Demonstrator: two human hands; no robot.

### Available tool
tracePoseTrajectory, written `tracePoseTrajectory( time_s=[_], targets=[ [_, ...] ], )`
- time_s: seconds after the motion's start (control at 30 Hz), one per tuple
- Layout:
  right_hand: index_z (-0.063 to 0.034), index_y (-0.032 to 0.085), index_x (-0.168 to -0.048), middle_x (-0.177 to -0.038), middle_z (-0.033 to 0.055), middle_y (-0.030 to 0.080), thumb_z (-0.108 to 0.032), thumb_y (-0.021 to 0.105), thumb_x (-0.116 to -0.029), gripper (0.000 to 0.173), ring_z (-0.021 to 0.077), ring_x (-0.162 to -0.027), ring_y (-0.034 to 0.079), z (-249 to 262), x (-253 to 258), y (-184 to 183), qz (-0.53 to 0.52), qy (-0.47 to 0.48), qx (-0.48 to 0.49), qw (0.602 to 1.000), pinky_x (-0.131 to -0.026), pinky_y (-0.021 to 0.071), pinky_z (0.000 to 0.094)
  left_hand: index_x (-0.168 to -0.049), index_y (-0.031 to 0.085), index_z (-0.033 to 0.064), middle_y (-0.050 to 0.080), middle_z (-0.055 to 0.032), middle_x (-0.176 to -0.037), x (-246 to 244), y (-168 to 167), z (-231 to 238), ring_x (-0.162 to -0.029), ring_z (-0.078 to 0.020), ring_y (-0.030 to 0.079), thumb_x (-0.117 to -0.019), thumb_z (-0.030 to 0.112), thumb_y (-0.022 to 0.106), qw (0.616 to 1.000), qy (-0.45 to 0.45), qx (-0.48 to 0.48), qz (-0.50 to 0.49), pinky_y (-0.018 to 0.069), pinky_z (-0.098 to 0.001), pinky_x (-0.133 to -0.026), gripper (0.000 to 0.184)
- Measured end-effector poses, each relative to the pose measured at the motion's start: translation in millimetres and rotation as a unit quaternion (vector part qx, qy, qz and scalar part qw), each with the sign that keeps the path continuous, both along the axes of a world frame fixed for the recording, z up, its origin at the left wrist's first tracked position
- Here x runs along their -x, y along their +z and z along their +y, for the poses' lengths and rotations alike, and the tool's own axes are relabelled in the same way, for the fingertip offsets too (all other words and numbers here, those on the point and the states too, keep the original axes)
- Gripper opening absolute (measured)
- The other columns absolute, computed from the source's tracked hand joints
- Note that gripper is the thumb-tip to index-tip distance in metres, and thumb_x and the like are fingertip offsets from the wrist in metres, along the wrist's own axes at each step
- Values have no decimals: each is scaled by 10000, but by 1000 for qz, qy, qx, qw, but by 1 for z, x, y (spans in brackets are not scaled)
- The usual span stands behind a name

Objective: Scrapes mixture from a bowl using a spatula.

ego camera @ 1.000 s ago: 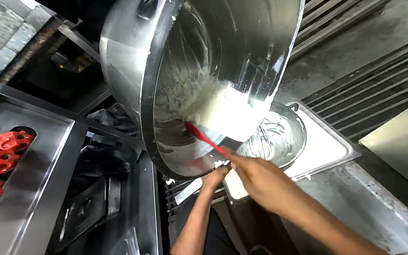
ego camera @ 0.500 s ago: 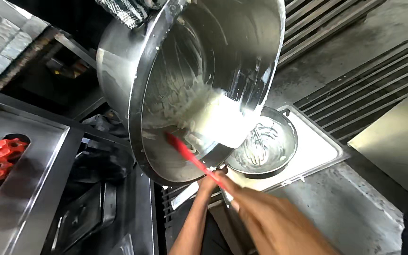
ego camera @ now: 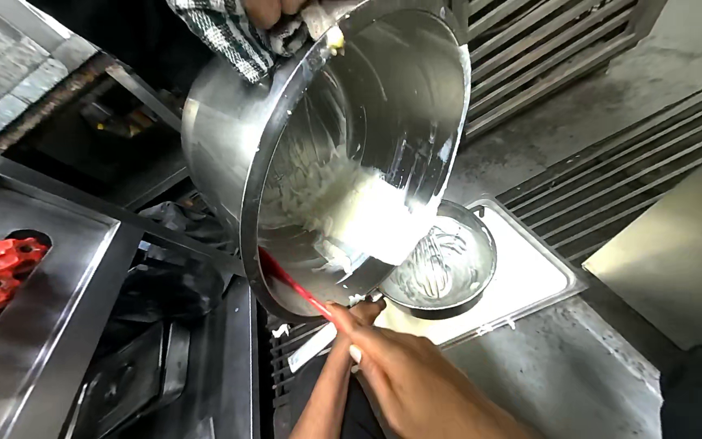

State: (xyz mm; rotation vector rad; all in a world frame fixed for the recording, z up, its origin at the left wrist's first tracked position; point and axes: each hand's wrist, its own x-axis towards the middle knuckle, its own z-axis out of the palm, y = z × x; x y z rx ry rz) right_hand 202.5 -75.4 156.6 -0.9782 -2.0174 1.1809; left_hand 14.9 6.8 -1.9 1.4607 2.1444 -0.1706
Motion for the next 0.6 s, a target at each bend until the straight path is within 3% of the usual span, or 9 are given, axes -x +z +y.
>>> tracePoseTrajectory(
  time_s=[0.07, 0.1, 0.17, 0.23, 0.3, 0.37, 0.43, 0.5, 0.6],
  targets=[
    [-210, 389, -1601, -1159, 202, 702, -204, 380, -1105, 497, 384, -1049, 689, 28, -4, -13, -118, 22, 94, 988, -912, 536, 581, -1313, 691, 91, 651, -170, -1387, -8, 23, 4, -1348, -346, 572, -988, 519, 615, 999, -12, 24, 45, 413, -613, -1120, 542],
    [-220, 373, -1607, -1147, 202, 700, -214, 362, -1113, 494, 380, -1059, 680, 39, -7, -18, -147, 14, 114, 982, -936, 520, 568, -1260, 721, 104, 667, -157, -1363, -13, 32, 2, -1335, -333, 581, -944, 544, 649, 999, -9, 7, 52, 422, -616, -1106, 547],
    [-227, 395, -1599, -1057, 174, 707, -234, 369, -1115, 485, 345, -973, 684, 42, -14, -13, -118, -7, 73, 990, -881, 532, 533, -1242, 729, 107, 676, -147, -1349, -18, 42, 4, -1325, -320, 590, -916, 548, 672, 999, -5, -17, 51, 432, -606, -1098, 552],
    [-218, 477, -1557, -1010, 142, 727, -222, 411, -1092, 470, 322, -887, 707, 22, -11, -8, -33, -14, -5, 999, -773, 569, 532, -1308, 683, 52, 647, -191, -1381, -14, 36, 0, -1344, -354, 570, -981, 480, 633, 999, 9, 11, 39, 413, -601, -1120, 541],
    [-220, 478, -1556, -1009, 155, 729, -191, 431, -1072, 487, 350, -852, 717, 11, -8, -17, -34, -6, -15, 999, -712, 575, 557, -1316, 677, 43, 648, -196, -1378, -14, 36, -2, -1340, -358, 575, -994, 509, 611, 998, 14, 40, 40, 424, -596, -1113, 570],
    [-208, 429, -1580, -1070, 193, 716, -194, 403, -1098, 483, 389, -952, 703, 23, -16, -35, -125, -3, 70, 990, -840, 551, 589, -1250, 702, 24, 664, -214, -1330, -26, 65, -4, -1317, -369, 582, -940, 437, 714, 999, 13, -12, 33, 422, -600, -1102, 517],
    [-231, 379, -1608, -1047, 183, 712, -215, 388, -1113, 495, 361, -945, 691, 39, -28, -47, -167, -39, 98, 980, -873, 538, 552, -1215, 723, 64, 683, -177, -1310, -32, 76, -5, -1308, -337, 595, -885, 424, 776, 998, 4, -48, 35, 433, -593, -1097, 492],
    [-213, 447, -1575, -938, 132, 713, -214, 435, -1094, 481, 293, -802, 679, 37, -30, -35, -108, -76, 28, 991, -761, 557, 500, -1216, 724, 57, 685, -185, -1301, -30, 74, -1, -1303, -349, 594, -891, 425, 766, 998, 4, -51, 28, 425, -597, -1099, 492],
    [-235, 505, -1532, -818, 55, 680, -241, 445, -1087, 449, 212, -686, 646, 27, -10, -1, 4, -33, -62, 998, -620, 548, 430, -1331, 643, -4, 639, -219, -1364, -9, 31, -7, -1332, -345, 569, -906, 369, 751, 996, 51, -75, -9, 423, -533, -1133, 576]
  ],
)
